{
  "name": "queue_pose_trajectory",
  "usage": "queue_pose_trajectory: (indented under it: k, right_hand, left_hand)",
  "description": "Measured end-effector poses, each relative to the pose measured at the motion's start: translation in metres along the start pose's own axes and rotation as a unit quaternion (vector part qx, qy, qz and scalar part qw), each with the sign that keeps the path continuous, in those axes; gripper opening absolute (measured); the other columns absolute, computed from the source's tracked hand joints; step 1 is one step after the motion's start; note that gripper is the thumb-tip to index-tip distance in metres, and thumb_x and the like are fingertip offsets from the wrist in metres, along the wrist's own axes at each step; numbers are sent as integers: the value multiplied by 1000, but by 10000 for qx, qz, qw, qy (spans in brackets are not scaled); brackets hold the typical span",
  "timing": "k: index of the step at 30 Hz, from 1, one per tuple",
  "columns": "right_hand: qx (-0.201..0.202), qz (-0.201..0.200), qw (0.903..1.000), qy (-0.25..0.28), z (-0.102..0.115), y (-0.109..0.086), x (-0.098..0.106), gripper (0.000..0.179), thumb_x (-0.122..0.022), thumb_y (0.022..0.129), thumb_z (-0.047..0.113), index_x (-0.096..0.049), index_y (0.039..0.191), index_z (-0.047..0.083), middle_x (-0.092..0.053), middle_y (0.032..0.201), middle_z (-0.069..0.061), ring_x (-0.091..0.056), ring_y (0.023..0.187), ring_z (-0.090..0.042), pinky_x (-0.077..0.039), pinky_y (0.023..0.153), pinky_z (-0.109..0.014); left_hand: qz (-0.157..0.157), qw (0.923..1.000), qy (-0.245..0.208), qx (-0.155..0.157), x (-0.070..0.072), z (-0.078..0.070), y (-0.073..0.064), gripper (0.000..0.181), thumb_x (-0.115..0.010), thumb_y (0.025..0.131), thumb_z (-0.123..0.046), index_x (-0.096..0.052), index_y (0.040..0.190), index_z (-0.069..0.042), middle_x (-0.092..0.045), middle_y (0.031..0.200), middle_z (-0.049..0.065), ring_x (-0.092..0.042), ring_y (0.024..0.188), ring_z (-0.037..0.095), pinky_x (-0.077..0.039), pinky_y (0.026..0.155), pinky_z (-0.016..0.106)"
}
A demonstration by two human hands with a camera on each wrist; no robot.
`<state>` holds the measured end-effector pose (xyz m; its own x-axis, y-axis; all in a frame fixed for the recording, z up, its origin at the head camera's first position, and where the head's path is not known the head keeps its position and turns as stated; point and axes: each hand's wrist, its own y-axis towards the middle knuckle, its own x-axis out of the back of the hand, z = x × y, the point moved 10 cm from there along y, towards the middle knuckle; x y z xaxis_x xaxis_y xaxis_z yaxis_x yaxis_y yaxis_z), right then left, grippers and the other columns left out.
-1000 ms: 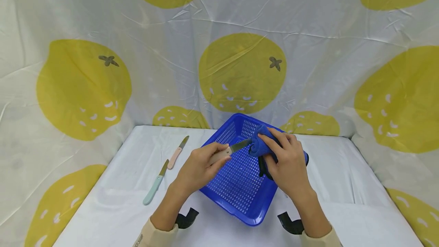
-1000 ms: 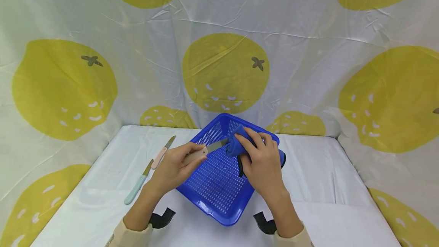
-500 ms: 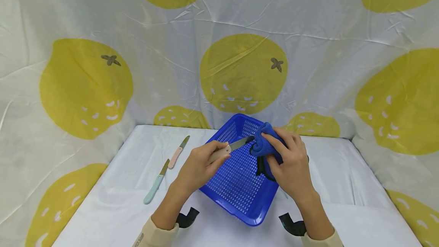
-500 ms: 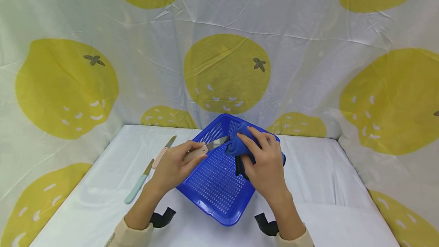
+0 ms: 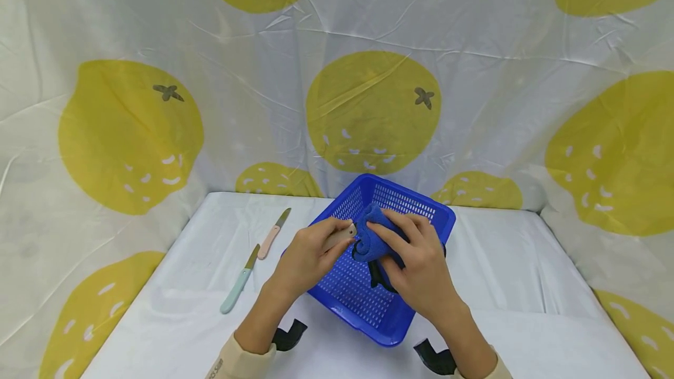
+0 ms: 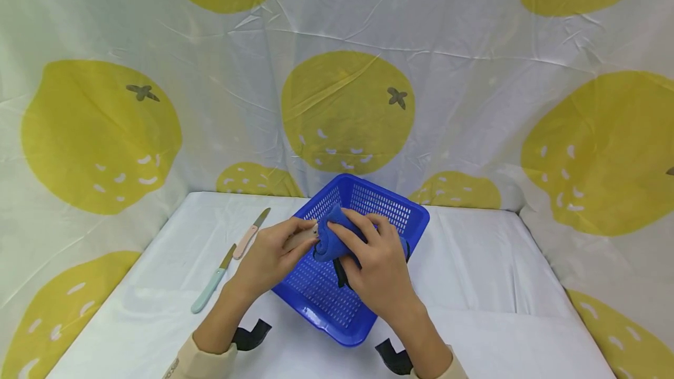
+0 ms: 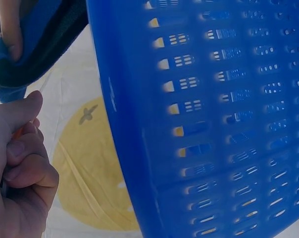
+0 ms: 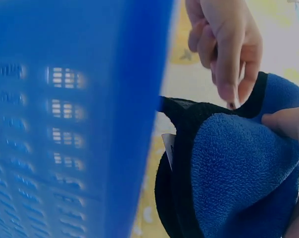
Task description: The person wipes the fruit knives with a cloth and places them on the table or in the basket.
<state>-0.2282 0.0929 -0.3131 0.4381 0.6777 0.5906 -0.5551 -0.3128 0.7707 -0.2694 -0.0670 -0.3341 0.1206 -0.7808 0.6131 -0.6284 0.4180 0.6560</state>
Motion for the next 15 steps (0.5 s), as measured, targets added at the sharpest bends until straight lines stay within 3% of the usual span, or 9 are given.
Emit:
queue_pose_trajectory:
  k: [15]
  right_hand:
    - [95,296,9992,-255,6,-1,-15,42,-76,89,13,-72,130,20,-63,142,-9,-54,122,-35,-50,101,-55]
  left_hand:
    - [142,9998,111,-68,-2,-4,-1,28,-74,94,-6,-69,122,-4,-76,115,9,-74,98,17,-62,84,29]
